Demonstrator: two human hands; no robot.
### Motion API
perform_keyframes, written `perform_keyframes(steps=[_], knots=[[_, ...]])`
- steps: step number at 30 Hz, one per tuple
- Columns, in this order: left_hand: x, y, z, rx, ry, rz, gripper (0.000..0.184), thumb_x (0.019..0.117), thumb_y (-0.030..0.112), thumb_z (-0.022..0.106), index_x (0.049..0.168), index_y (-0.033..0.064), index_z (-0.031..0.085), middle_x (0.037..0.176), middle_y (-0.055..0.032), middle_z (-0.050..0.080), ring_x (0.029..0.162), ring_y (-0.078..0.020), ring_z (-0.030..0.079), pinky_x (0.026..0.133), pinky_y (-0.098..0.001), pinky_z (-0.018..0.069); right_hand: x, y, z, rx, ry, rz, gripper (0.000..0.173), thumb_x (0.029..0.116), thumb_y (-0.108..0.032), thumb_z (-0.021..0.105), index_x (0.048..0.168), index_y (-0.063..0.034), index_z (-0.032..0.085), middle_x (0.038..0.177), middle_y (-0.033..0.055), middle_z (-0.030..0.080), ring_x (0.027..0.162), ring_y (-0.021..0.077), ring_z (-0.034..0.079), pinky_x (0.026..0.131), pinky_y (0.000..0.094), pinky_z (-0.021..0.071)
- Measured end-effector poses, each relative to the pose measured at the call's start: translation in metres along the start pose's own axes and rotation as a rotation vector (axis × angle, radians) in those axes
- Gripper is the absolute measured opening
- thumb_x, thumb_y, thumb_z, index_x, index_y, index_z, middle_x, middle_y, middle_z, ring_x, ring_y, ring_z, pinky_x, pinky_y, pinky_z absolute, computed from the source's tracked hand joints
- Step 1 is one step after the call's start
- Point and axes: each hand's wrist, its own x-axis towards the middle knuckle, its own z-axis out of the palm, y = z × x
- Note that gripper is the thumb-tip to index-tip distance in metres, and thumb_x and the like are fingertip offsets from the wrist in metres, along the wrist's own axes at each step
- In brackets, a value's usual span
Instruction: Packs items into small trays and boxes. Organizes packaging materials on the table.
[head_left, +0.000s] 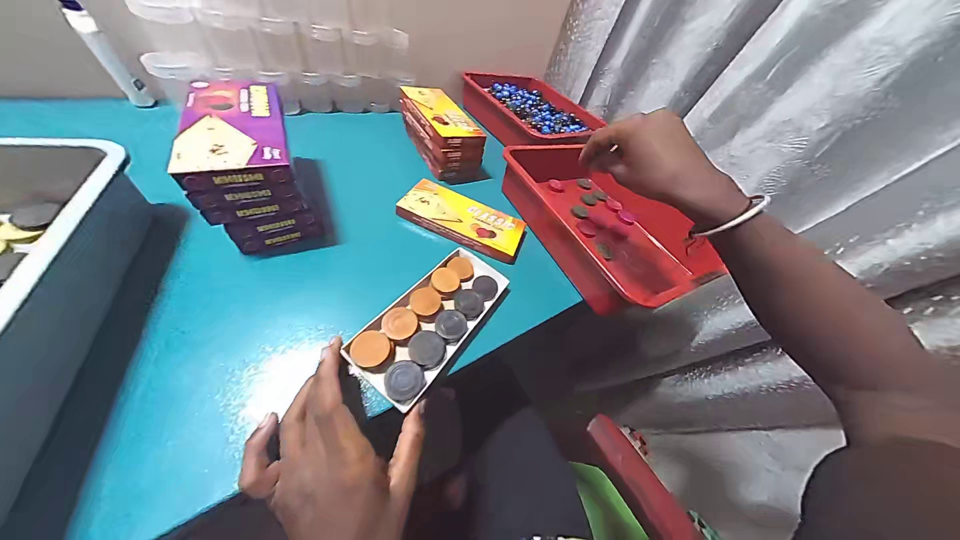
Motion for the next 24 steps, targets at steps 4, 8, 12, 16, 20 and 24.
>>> perform_keyframes(steps=[4,8,12,16,20,24], knots=[[0.001,-0.003,-0.002,0.016,-0.045,0.011,0.089,0.0899,0.057,0.057,0.148,-0.0089,0.042,0.144,-0.0289,0.055,0.137,-0.0443,0.048,0.113,-0.0657,0.0191,-0.004,0.07,0.021,-0.102,-0.186,0.189,0.015,0.0951,-0.007,0.067,0.103,-0.0115,0.079,0.103,0.021,0.074,0.101,0.049,0.068,0.084,0.0766,0.0488],[0.002,-0.004,-0.003,0.04,-0.079,0.032,0.1,0.089,0.067,0.057,0.147,-0.0134,0.041,0.148,-0.0332,0.049,0.141,-0.0519,0.041,0.113,-0.0697,0.0179,-0.005,0.105,0.038,0.011,-0.506,0.106,0.017,0.0942,-0.005,0.071,0.111,-0.0047,0.077,0.101,0.0205,0.075,0.098,0.043,0.071,0.091,0.0695,0.0497],[0.003,-0.004,-0.003,0.039,-0.079,0.026,0.103,0.0867,0.068,0.058,0.144,-0.0154,0.044,0.143,-0.0336,0.054,0.138,-0.0509,0.045,0.113,-0.0694,0.0175,-0.013,0.1,0.046,0.091,-0.6,0.038,0.028,0.0926,-0.005,0.073,0.12,-0.0033,0.072,0.1,0.0188,0.074,0.096,0.0388,0.07,0.092,0.0643,0.0505],[0.004,-0.004,-0.002,0.055,-0.081,0.04,0.102,0.0872,0.067,0.058,0.144,-0.0161,0.043,0.143,-0.0329,0.054,0.137,-0.0493,0.047,0.113,-0.0684,0.0186,-0.021,0.091,0.057,0.18,-0.52,-0.008,0.033,0.0911,-0.014,0.078,0.12,-0.0005,0.07,0.106,0.0195,0.073,0.101,0.0389,0.07,0.096,0.0631,0.0498],[0.004,-0.003,-0.001,0.063,-0.066,0.039,0.1,0.0866,0.063,0.061,0.145,-0.0161,0.041,0.141,-0.0326,0.056,0.133,-0.0494,0.05,0.11,-0.0683,0.0224,-0.019,0.086,0.064,0.057,-0.455,0.017,0.025,0.0902,-0.022,0.079,0.106,-0.0038,0.074,0.098,0.0166,0.073,0.096,0.0378,0.069,0.088,0.0643,0.0504],[0.002,-0.002,-0.002,0.077,-0.055,0.035,0.096,0.0918,0.065,0.053,0.147,-0.0125,0.042,0.142,-0.03,0.056,0.132,-0.046,0.051,0.112,-0.0651,0.0222,-0.029,0.048,0.042,0.014,-0.142,0.148,0.03,0.0862,-0.026,0.078,0.102,-0.0021,0.071,0.092,0.022,0.07,0.091,0.0452,0.068,0.077,0.0696,0.0509]])
